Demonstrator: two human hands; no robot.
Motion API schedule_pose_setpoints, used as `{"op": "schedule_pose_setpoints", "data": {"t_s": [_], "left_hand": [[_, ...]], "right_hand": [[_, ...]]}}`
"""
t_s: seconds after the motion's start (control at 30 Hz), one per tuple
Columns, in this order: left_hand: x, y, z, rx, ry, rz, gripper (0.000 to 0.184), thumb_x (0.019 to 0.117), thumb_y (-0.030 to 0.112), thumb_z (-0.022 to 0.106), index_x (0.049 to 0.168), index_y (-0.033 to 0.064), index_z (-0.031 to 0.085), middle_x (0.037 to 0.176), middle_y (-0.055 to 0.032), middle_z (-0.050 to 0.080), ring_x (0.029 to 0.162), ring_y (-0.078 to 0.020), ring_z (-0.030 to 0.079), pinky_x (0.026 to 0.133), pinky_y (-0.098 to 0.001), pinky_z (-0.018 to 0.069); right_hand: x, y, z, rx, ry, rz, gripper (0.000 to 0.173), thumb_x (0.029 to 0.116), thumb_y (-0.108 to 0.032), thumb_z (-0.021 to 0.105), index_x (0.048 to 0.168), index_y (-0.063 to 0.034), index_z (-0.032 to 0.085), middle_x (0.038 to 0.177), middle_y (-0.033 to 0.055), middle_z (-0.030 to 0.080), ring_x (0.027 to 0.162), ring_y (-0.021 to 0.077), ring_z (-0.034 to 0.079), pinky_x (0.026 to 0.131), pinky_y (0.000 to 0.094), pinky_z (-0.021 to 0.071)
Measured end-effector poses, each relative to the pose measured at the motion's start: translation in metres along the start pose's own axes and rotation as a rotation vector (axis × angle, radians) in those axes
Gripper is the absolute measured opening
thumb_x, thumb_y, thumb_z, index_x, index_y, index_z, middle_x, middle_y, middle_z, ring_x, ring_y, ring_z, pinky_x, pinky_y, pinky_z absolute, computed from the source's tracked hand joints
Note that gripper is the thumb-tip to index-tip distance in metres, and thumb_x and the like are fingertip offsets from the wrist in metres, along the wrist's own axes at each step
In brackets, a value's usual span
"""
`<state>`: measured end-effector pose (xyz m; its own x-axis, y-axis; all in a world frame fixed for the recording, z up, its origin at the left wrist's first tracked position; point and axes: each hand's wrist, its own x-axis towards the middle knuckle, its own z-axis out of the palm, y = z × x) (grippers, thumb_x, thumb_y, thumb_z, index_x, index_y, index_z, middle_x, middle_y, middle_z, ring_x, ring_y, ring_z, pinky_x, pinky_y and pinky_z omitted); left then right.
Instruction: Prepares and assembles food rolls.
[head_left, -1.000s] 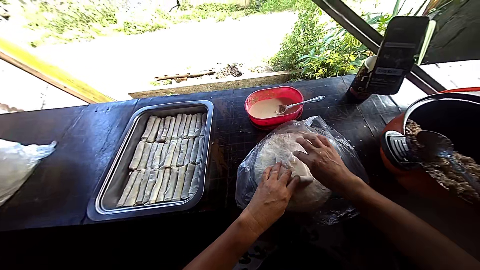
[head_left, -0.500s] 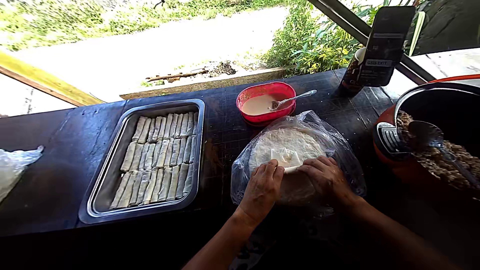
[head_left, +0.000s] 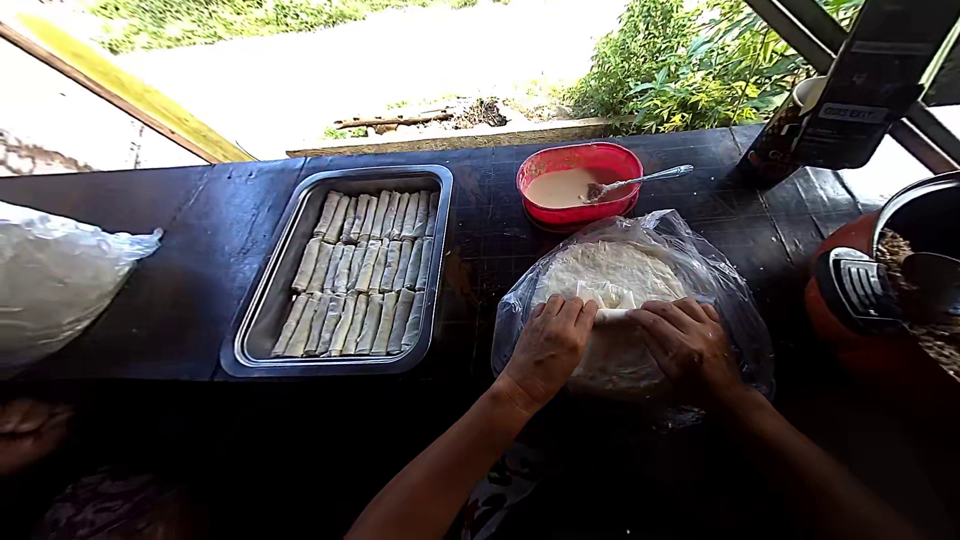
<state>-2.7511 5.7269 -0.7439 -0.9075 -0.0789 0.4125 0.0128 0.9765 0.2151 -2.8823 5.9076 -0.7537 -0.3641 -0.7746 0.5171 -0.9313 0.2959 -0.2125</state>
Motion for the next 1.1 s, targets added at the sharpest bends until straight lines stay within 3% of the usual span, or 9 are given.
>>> {"op": "schedule_pose_setpoints", "data": {"t_s": [0.13,0.23,0.4,0.57,0.73,0.97,1.1], "left_hand": [[0.013,-0.007,-0.004,-0.061,0.007,-0.024,0.013,0.0972,0.006,0.062,0.099,0.0010,0.074,0.090,-0.0147,0.071,0.089,-0.0325,0.071,0.077,-0.0424,0.0586],[0.019,-0.014,-0.003,-0.037,-0.017,-0.030,0.012,0.0951,0.004,0.064,0.094,0.0034,0.076,0.090,-0.0142,0.070,0.090,-0.0320,0.070,0.075,-0.0426,0.0578],[0.026,-0.015,-0.004,-0.006,-0.059,-0.057,0.013,0.0909,-0.003,0.064,0.092,0.0017,0.076,0.090,-0.0155,0.067,0.089,-0.0331,0.067,0.074,-0.0433,0.0565],[0.019,-0.009,-0.005,-0.013,-0.065,-0.041,0.016,0.0965,0.003,0.061,0.101,-0.0017,0.075,0.093,-0.0169,0.070,0.090,-0.0341,0.069,0.075,-0.0433,0.0583],[0.031,-0.015,-0.007,-0.041,-0.048,-0.053,0.013,0.0922,-0.004,0.064,0.100,-0.0033,0.074,0.082,-0.0175,0.068,0.080,-0.0340,0.070,0.070,-0.0416,0.0576],[0.052,-0.029,-0.007,-0.033,-0.147,-0.107,0.010,0.0924,-0.006,0.064,0.090,-0.0022,0.073,0.090,-0.0176,0.067,0.090,-0.0359,0.067,0.074,-0.0443,0.0568],[0.057,-0.030,-0.005,-0.040,-0.121,-0.037,0.014,0.0918,-0.008,0.062,0.098,-0.0027,0.074,0.092,-0.0182,0.069,0.090,-0.0356,0.068,0.076,-0.0443,0.0575]], "right_hand": [[0.015,0.006,0.000,0.089,0.005,0.061,0.024,0.1020,-0.018,0.056,0.100,-0.0073,0.077,0.094,0.0075,0.077,0.084,0.0277,0.070,0.075,0.0428,0.0515],[0.022,0.012,0.003,0.111,-0.022,0.081,0.022,0.1002,-0.015,0.058,0.097,-0.0084,0.078,0.100,0.0097,0.076,0.088,0.0300,0.069,0.078,0.0452,0.0528],[0.029,0.013,0.009,0.096,-0.012,0.077,0.019,0.0989,-0.009,0.060,0.097,-0.0073,0.079,0.100,0.0146,0.072,0.090,0.0353,0.067,0.077,0.0491,0.0524],[0.019,0.007,0.007,0.024,0.026,-0.017,0.025,0.1022,-0.016,0.054,0.102,-0.0098,0.079,0.102,0.0120,0.075,0.089,0.0322,0.069,0.076,0.0453,0.0519],[0.029,0.011,0.007,0.082,0.002,0.055,0.022,0.1017,-0.012,0.055,0.103,-0.0054,0.077,0.098,0.0109,0.077,0.089,0.0321,0.071,0.079,0.0465,0.0532],[0.053,0.026,0.014,0.176,-0.044,0.116,0.015,0.0978,-0.006,0.063,0.096,-0.0042,0.078,0.100,0.0152,0.073,0.093,0.0354,0.067,0.083,0.0500,0.0521],[0.056,0.026,0.013,0.129,-0.037,0.056,0.015,0.0973,-0.004,0.063,0.098,-0.0042,0.077,0.101,0.0174,0.072,0.097,0.0382,0.067,0.083,0.0526,0.0522]]}}
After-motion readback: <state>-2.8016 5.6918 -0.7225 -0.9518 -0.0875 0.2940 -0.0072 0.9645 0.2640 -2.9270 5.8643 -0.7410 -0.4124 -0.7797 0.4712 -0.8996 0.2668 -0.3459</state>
